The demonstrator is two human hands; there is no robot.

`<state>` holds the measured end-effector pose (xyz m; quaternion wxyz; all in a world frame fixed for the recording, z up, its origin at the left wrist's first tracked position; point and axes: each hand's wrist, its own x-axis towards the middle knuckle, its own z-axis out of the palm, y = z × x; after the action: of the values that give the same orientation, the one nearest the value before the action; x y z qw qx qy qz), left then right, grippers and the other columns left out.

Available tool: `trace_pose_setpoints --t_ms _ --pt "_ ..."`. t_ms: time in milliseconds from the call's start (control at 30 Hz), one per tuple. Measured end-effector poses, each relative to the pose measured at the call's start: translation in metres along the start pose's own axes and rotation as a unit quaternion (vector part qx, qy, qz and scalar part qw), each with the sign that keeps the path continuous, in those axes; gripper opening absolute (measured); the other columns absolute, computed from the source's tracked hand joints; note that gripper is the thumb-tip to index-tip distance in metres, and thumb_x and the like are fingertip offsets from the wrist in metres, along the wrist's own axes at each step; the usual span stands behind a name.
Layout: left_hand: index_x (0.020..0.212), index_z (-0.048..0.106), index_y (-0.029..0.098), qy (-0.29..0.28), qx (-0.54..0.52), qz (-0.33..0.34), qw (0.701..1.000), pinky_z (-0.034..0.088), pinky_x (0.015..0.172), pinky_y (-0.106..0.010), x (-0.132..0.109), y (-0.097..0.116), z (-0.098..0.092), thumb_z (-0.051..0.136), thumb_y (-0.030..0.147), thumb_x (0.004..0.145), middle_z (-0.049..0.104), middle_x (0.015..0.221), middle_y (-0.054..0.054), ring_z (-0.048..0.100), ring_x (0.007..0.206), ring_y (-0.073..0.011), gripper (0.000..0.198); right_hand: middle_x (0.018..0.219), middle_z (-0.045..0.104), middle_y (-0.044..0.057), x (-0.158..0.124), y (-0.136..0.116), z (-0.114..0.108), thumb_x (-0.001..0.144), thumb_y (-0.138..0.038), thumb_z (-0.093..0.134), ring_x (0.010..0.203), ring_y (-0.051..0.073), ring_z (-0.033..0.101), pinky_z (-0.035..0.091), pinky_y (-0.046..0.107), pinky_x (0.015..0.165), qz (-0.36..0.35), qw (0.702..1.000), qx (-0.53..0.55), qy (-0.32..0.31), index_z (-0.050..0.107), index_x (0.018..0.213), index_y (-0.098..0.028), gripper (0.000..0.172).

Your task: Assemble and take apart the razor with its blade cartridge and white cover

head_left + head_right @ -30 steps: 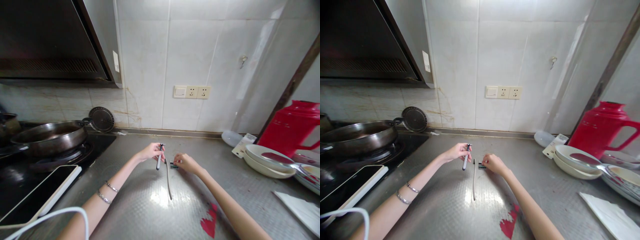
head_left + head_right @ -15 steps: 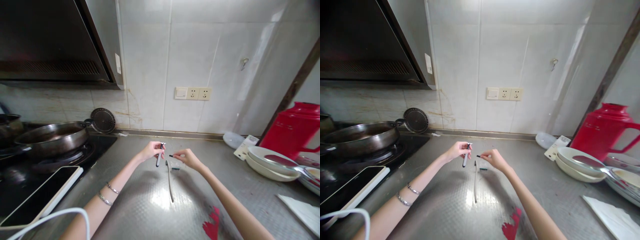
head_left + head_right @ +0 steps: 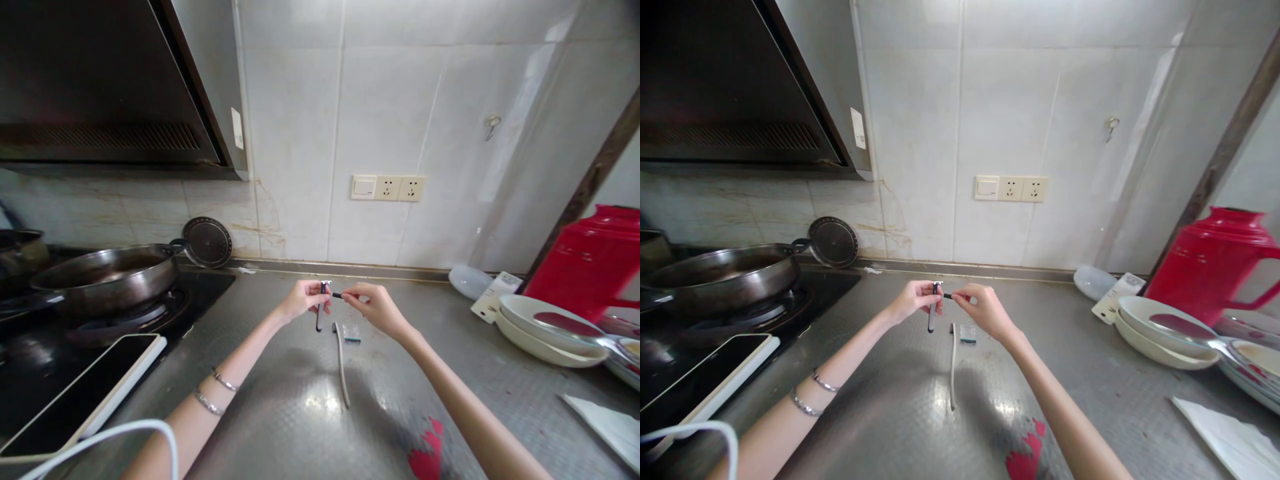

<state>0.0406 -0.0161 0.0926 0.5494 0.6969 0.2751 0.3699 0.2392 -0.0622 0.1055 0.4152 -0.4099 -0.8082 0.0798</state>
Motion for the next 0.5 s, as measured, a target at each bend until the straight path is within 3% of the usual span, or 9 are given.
trace_pose_setpoints --t_ms 500 --pt "0.082 0.052 0.013 -0.019 0.023 0.000 1.000 0.042 0.048 -0.021 -0.0004 -0.0023 0.0010 0.064 0.034 0.070 0.063 0.070 -0.004 0.064 0.062 -0.0165 0.027 0.071 0.067 0.003 -0.0007 -0.0028 0.0061 0.084 -0.031 0.048 0.062 0.014 0.057 0.040 0.024 0.056 -0.011 0.999 -0.045 -0.009 0.070 0.078 -0.020 0.025"
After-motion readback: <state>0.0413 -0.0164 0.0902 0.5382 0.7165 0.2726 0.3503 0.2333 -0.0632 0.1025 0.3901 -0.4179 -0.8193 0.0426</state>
